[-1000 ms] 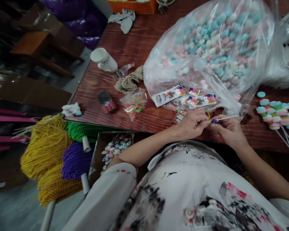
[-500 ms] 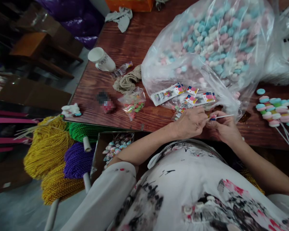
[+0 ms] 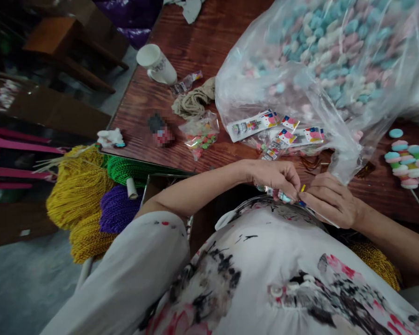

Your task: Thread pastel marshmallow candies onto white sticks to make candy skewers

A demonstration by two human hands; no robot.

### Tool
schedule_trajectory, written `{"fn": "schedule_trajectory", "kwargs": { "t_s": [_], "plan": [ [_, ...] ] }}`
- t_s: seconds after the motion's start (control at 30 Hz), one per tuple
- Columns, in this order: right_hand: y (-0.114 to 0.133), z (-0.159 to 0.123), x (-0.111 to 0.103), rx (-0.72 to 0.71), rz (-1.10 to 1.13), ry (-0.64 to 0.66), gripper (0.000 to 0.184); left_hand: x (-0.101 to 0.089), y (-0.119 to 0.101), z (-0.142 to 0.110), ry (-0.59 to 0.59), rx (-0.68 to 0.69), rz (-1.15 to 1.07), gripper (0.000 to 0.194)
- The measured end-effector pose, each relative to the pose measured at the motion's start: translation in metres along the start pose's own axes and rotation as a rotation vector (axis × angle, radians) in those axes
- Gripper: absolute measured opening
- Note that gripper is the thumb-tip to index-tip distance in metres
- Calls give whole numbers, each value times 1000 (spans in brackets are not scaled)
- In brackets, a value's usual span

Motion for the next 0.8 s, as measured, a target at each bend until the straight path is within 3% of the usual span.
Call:
{"fn": "schedule_trajectory", "kwargs": {
  "t_s": [0.23,0.4,0.53,0.7,0.8],
  "plan": [
    [6,8,-5,1,-43,45,17,6,3,4,114,-31,-50,20],
    [4,5,-5,10,33,14,17,14,6,6,183,-29,-128,34],
    [4,-4,-3,13,100,69,17,19,9,6,218,-10,-176,41],
    [8,-1,-1,9,113,102,17,20,14,8,162,17,-167,44],
    [12,12,-3,1,73,101,13,4,12,3,132,30,-57,39]
  ]
}}
Point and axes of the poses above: each hand's wrist, its own z-axis towards the middle knuckle, its own x-axis out of the palm, y = z × x, the point moved 3 cm from there along z, towards the middle knuckle, and after that the axes turned 7 degrees about x, right-handed, at the moved point
